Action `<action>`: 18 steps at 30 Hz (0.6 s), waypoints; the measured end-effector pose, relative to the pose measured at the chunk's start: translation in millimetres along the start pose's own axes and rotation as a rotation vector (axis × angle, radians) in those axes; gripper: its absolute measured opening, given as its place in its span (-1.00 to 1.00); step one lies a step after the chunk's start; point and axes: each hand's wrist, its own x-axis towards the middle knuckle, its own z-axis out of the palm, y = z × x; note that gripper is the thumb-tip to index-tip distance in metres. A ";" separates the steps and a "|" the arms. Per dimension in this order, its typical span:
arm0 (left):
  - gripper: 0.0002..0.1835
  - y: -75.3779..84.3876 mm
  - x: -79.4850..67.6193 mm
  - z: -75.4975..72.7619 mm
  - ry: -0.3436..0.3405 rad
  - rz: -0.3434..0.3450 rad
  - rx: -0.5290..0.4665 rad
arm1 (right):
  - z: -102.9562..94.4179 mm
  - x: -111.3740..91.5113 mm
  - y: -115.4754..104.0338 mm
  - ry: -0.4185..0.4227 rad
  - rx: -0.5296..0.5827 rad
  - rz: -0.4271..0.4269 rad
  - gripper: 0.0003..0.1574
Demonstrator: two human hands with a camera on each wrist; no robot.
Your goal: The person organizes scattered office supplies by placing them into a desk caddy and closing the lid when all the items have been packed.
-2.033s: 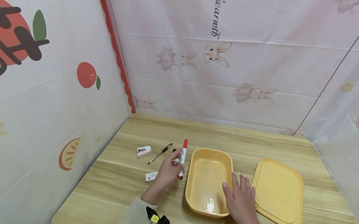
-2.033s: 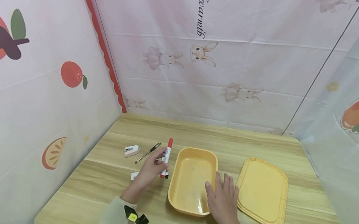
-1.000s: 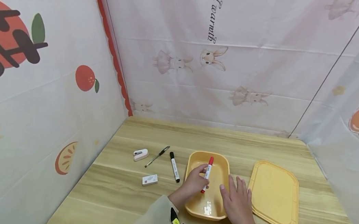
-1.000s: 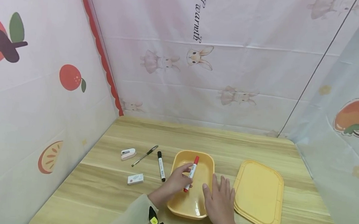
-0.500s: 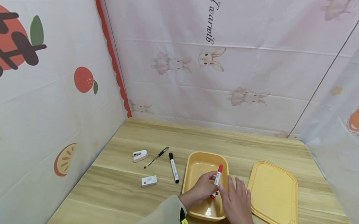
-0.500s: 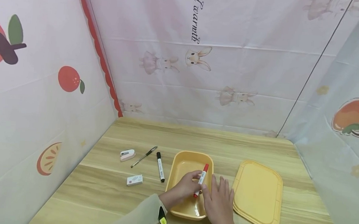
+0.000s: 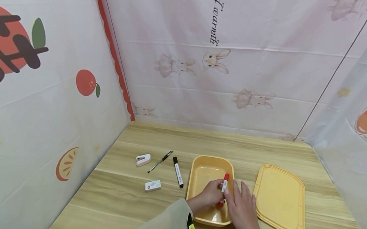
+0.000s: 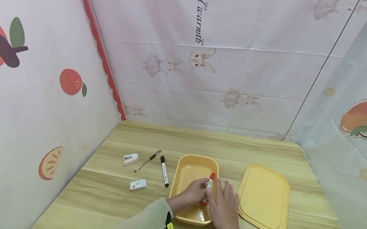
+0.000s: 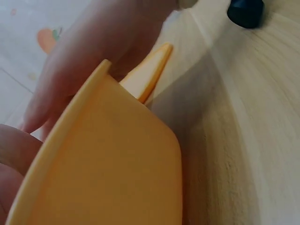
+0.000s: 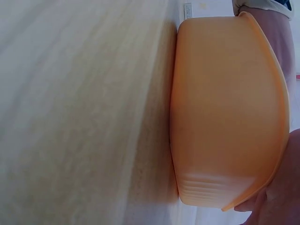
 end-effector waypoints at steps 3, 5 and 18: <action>-0.58 -1.0 -1.4 0.1 -0.006 0.030 0.076 | 1.2 0.3 1.3 -0.006 0.006 0.007 -0.11; -0.62 -0.9 -2.3 0.0 -0.010 0.049 0.116 | 1.6 0.4 2.2 -0.010 0.006 0.010 -0.11; -0.74 -2.9 -2.6 2.1 -0.001 0.057 0.146 | 0.3 0.3 2.9 -0.039 -0.003 0.024 -0.08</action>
